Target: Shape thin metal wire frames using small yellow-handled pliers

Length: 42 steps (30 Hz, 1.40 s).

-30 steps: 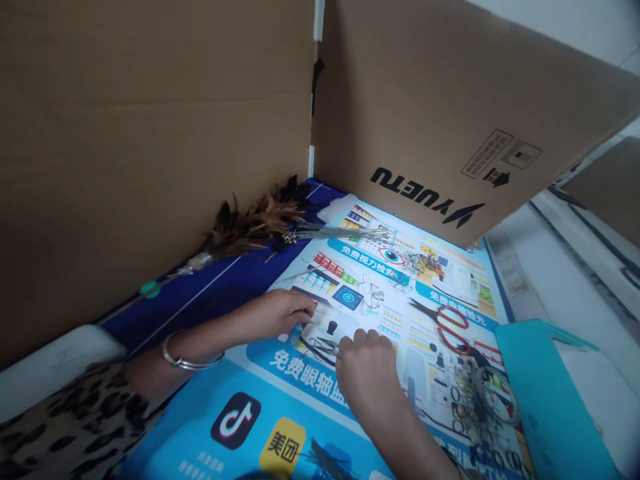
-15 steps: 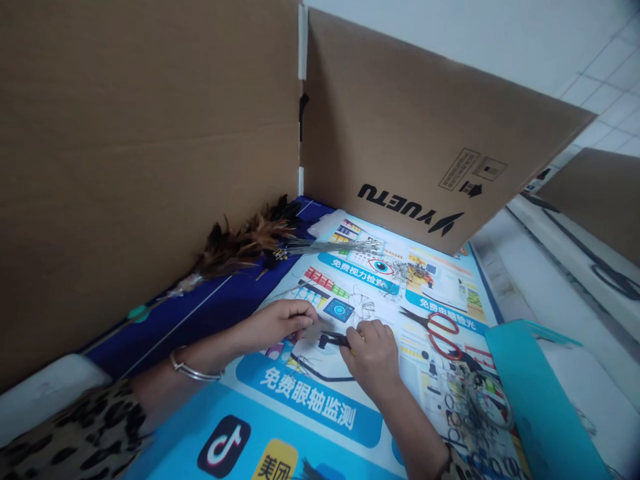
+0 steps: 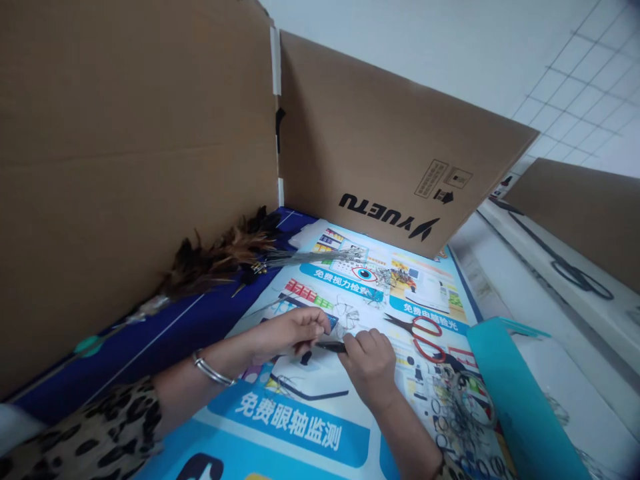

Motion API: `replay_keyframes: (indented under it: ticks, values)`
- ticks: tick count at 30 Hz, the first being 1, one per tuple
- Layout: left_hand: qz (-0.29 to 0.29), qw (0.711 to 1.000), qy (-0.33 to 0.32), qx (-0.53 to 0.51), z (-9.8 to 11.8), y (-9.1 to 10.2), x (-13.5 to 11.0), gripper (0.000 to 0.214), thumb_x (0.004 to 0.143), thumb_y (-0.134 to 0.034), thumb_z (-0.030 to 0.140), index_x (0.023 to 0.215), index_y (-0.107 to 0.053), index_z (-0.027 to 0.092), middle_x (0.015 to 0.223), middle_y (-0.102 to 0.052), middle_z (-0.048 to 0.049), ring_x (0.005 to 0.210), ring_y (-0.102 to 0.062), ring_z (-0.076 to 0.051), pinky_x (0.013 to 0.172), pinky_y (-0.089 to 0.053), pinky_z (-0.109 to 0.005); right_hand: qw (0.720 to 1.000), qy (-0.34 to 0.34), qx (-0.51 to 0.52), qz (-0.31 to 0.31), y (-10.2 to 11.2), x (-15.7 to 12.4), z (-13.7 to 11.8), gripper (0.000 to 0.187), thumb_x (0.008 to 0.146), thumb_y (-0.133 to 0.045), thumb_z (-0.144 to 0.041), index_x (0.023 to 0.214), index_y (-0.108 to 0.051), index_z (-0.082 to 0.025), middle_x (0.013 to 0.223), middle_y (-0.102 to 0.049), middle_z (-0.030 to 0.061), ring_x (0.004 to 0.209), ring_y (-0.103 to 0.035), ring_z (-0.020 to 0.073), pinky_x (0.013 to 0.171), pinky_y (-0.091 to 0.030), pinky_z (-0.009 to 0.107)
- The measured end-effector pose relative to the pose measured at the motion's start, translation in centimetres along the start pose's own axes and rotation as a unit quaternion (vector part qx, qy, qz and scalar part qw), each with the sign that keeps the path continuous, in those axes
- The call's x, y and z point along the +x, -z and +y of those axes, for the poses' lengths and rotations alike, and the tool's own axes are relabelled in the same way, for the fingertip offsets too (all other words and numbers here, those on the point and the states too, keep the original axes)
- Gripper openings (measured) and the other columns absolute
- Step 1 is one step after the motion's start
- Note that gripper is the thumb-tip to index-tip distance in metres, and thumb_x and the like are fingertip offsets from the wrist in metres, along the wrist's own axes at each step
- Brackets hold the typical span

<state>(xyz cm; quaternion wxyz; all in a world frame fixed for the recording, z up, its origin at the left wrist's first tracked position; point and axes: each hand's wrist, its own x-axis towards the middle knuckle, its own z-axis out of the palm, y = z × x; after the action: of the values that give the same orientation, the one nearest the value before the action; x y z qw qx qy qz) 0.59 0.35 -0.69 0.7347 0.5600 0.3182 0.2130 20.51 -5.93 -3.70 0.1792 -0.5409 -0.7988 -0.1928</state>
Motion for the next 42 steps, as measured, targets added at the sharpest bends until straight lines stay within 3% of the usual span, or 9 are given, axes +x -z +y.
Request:
replay_keyframes:
  ticks: [5,11,18,29,42]
  values:
    - [0.023,0.989,0.008,-0.145,-0.4,-0.7,-0.3,0.02,0.077,-0.057,0.036,0.083,-0.053,0.017,0.058,-0.047,0.0054,0.044,-0.04,-0.005,0.045,-0.03,-0.017,1.0,-0.014,0.001,0.005,-0.2,0.0,0.2,0.02,0.084,-0.048,-0.036,0.087,-0.061,-0.022,0.067,-0.049,0.003,0.069,-0.041,0.0175,0.066,-0.027,0.031]
    - [0.068,0.962,0.017,-0.265,-2.0,-1.9,-0.4,0.024,0.075,-0.063,0.034,0.086,-0.056,0.014,0.07,-0.057,-0.0005,0.048,-0.045,-0.004,0.046,-0.033,-0.017,0.999,-0.041,-0.01,0.02,-0.6,-0.2,0.1,0.016,0.084,-0.048,-0.031,0.086,-0.062,-0.022,0.068,-0.049,0.0032,0.069,-0.041,0.0174,0.066,-0.028,0.031]
    - [0.119,0.979,-0.017,-0.164,-1.5,-1.6,-0.7,0.025,0.076,-0.06,0.036,0.072,-0.057,0.012,0.064,-0.063,-0.0023,0.047,-0.05,-0.007,0.045,-0.033,-0.018,0.999,-0.021,-0.015,0.024,-0.6,-0.1,0.2,0.015,0.082,-0.049,-0.029,0.086,-0.061,-0.022,0.069,-0.049,0.0033,0.07,-0.041,0.0174,0.066,-0.028,0.031]
    - [0.069,0.991,0.023,-0.109,-0.8,-0.5,-0.8,0.03,0.075,-0.056,0.044,0.07,-0.054,0.014,0.064,-0.065,-0.0033,0.047,-0.056,-0.01,0.042,-0.032,-0.019,0.999,0.018,-0.014,0.034,-0.8,-0.1,0.4,0.013,0.079,-0.053,-0.032,0.086,-0.06,-0.023,0.067,-0.048,0.0021,0.068,-0.039,0.0177,0.063,-0.027,0.033]
    - [0.059,0.993,0.035,-0.1,-0.9,-0.2,-0.8,0.029,0.074,-0.057,0.042,0.069,-0.055,0.013,0.06,-0.063,-0.0018,0.044,-0.054,-0.008,0.041,-0.031,-0.017,0.999,0.032,-0.03,0.028,-0.3,0.1,0.3,0.013,0.082,-0.051,-0.033,0.085,-0.059,-0.022,0.066,-0.047,0.0019,0.067,-0.038,0.0169,0.062,-0.026,0.033]
